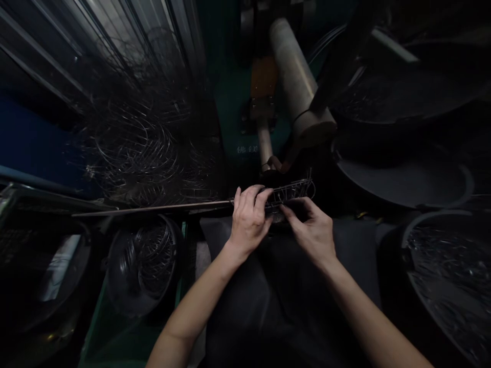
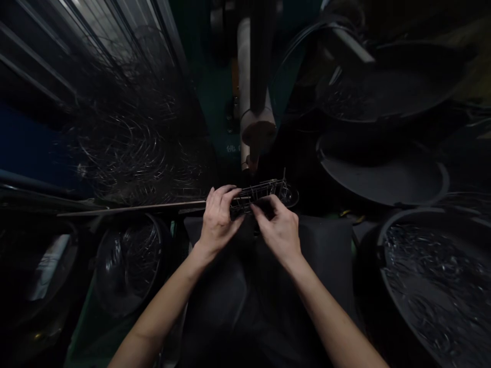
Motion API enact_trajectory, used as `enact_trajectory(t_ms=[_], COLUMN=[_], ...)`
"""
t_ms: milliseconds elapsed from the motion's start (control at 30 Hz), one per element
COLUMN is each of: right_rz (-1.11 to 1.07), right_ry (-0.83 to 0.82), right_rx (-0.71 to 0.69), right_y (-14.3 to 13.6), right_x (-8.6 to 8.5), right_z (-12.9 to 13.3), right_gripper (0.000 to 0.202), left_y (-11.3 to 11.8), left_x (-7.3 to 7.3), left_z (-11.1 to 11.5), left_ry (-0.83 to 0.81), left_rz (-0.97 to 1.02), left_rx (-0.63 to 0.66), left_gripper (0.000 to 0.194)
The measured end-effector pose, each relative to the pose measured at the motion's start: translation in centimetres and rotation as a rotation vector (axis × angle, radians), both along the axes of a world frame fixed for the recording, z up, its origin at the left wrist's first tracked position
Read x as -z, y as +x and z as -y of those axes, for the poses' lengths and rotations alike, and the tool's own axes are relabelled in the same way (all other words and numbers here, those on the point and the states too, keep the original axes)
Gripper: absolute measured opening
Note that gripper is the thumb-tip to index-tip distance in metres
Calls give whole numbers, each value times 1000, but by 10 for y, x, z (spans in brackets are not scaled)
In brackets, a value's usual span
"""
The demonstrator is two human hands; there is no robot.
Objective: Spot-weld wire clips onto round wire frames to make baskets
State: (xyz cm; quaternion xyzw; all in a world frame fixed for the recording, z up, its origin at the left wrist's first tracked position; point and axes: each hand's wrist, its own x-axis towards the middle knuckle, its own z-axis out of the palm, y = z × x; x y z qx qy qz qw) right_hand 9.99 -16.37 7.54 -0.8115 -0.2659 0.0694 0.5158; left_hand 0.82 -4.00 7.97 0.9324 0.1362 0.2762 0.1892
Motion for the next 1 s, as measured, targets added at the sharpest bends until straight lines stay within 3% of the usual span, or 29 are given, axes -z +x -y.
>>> enact_trajectory(t_ms=[200, 600, 1000], right_rz=[90, 153, 144], right_ry=[76, 167, 147], right_rx=[59, 78, 68], right_y=[-2, 8, 19], right_x=[17, 16, 24], right_z=[-4, -13, -17], right_gripper=[26, 22, 27], left_y=[5, 19, 31], left_x=[0, 5, 10], left_z=[-1, -12, -21], left_ry=[-2, -3, 27], left_rz=[29, 81, 90], left_rx=[5, 43, 59], left_gripper=[52, 53, 57])
